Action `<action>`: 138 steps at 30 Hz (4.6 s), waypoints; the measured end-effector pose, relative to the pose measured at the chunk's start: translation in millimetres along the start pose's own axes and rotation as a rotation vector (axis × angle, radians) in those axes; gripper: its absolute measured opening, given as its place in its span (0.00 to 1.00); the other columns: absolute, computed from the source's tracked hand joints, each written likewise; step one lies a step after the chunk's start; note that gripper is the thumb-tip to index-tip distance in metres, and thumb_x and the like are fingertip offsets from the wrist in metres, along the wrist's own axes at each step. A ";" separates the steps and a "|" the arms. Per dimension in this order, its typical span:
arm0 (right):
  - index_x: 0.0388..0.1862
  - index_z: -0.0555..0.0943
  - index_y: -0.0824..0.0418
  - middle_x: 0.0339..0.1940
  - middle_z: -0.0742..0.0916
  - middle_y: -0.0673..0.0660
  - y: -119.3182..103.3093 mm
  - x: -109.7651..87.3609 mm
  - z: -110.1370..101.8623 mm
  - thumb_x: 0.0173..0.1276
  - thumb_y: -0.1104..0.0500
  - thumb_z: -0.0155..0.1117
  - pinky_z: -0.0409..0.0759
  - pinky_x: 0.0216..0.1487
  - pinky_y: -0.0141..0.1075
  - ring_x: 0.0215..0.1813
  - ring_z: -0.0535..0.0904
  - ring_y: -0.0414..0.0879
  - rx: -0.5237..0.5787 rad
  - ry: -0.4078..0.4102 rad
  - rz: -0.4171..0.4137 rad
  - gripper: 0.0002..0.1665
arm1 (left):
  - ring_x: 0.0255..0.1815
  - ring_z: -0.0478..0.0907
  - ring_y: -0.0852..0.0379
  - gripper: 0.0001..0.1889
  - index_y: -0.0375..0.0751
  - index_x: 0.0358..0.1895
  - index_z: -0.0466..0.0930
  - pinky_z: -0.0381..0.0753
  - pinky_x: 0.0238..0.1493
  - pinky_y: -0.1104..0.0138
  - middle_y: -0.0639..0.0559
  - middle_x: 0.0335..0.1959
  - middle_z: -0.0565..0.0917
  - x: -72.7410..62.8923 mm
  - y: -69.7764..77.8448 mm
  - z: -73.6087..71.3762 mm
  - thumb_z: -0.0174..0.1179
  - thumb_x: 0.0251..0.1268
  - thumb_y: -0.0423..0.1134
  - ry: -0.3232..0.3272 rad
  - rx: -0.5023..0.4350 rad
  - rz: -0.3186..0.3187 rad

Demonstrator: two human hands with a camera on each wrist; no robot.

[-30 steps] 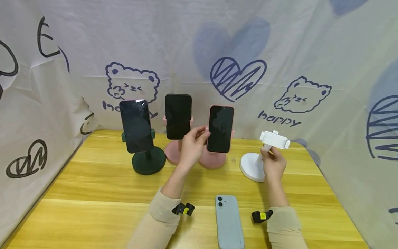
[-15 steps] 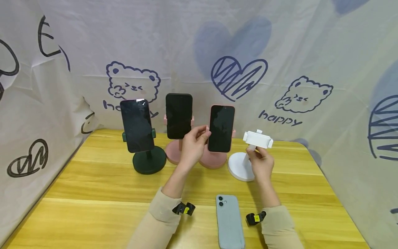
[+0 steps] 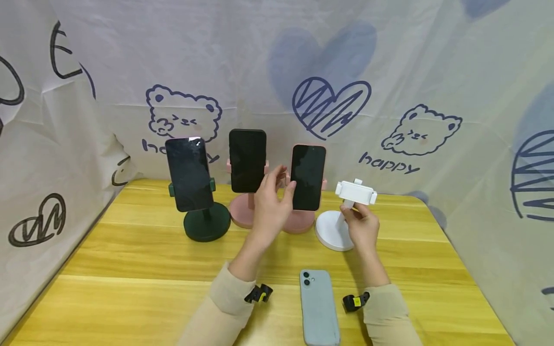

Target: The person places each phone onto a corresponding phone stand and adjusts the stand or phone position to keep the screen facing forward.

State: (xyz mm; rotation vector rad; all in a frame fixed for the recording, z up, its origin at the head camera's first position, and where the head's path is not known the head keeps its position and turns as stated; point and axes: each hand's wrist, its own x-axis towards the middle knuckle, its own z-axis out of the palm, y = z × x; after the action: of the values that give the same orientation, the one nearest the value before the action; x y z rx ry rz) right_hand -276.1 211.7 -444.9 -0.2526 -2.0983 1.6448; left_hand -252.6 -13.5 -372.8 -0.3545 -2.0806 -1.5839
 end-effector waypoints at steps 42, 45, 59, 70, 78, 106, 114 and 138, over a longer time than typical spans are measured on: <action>0.58 0.86 0.70 0.52 0.89 0.70 4.3 5.0 -6.0 0.75 0.64 0.67 0.81 0.39 0.19 0.37 0.80 0.23 -0.063 -0.123 -0.058 0.16 | 0.64 0.81 0.46 0.19 0.25 0.67 0.75 0.70 0.73 0.61 0.36 0.60 0.84 -11.6 29.6 79.6 0.57 0.78 0.28 -0.164 0.181 0.258; 0.58 0.86 0.70 0.52 0.89 0.69 3.8 5.1 -6.2 0.75 0.64 0.67 0.81 0.39 0.19 0.37 0.80 0.22 -0.068 -0.130 -0.056 0.16 | 0.60 0.84 0.45 0.18 0.23 0.65 0.77 0.70 0.74 0.58 0.34 0.57 0.85 -8.9 27.5 80.1 0.58 0.75 0.25 -0.147 0.157 0.297; 0.57 0.86 0.70 0.53 0.89 0.69 3.8 6.4 -6.8 0.75 0.66 0.66 0.82 0.41 0.19 0.41 0.81 0.27 -0.071 -0.141 -0.045 0.15 | 0.54 0.87 0.47 0.16 0.27 0.62 0.81 0.72 0.72 0.58 0.37 0.54 0.87 0.1 27.4 75.7 0.59 0.75 0.25 -0.196 0.161 0.315; 0.62 0.82 0.72 0.59 0.86 0.72 -2.0 13.6 -22.3 0.75 0.64 0.67 0.79 0.47 0.17 0.60 0.85 0.58 -0.148 -0.247 -0.058 0.20 | 0.58 0.85 0.47 0.18 0.26 0.64 0.79 0.68 0.74 0.61 0.36 0.57 0.86 -3.4 25.4 76.1 0.58 0.75 0.25 -0.194 0.123 0.298; 0.71 0.76 0.68 0.60 0.84 0.57 -39.0 14.7 -57.1 0.76 0.70 0.61 0.85 0.53 0.28 0.52 0.84 0.39 0.192 -0.181 0.061 0.26 | 0.62 0.83 0.48 0.19 0.27 0.66 0.79 0.68 0.73 0.66 0.38 0.59 0.85 -6.5 25.4 76.0 0.59 0.75 0.27 -0.189 0.131 0.279; 0.57 0.84 0.77 0.46 0.90 0.54 -81.8 -7.8 -75.2 0.69 0.70 0.71 0.89 0.45 0.36 0.42 0.88 0.44 0.332 -0.230 -0.151 0.19 | 0.48 0.88 0.52 0.26 0.29 0.71 0.74 0.83 0.54 0.76 0.37 0.65 0.82 -21.6 19.5 56.1 0.65 0.71 0.29 -0.176 0.119 0.342; 0.57 0.84 0.75 0.47 0.91 0.53 -82.7 -6.3 -76.9 0.69 0.68 0.72 0.89 0.46 0.36 0.42 0.88 0.44 0.320 -0.233 -0.131 0.20 | 0.52 0.86 0.52 0.27 0.33 0.71 0.74 0.83 0.54 0.76 0.40 0.63 0.82 -32.5 3.9 29.5 0.67 0.72 0.33 -0.309 0.234 0.570; 0.58 0.83 0.76 0.47 0.90 0.53 -81.0 -6.1 -73.8 0.71 0.68 0.71 0.88 0.46 0.35 0.43 0.88 0.43 0.308 -0.254 -0.154 0.19 | 0.80 0.60 0.58 0.53 0.52 0.80 0.65 0.58 0.79 0.71 0.59 0.80 0.66 -71.3 -26.3 17.1 0.79 0.50 0.61 -1.433 0.528 0.594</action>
State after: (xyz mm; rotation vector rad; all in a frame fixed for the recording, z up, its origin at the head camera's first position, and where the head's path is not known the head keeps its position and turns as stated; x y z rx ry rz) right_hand -225.9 251.6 -355.8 0.2221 -1.9403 1.9543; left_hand -209.3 1.6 -435.8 -2.0771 -2.6933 -0.2342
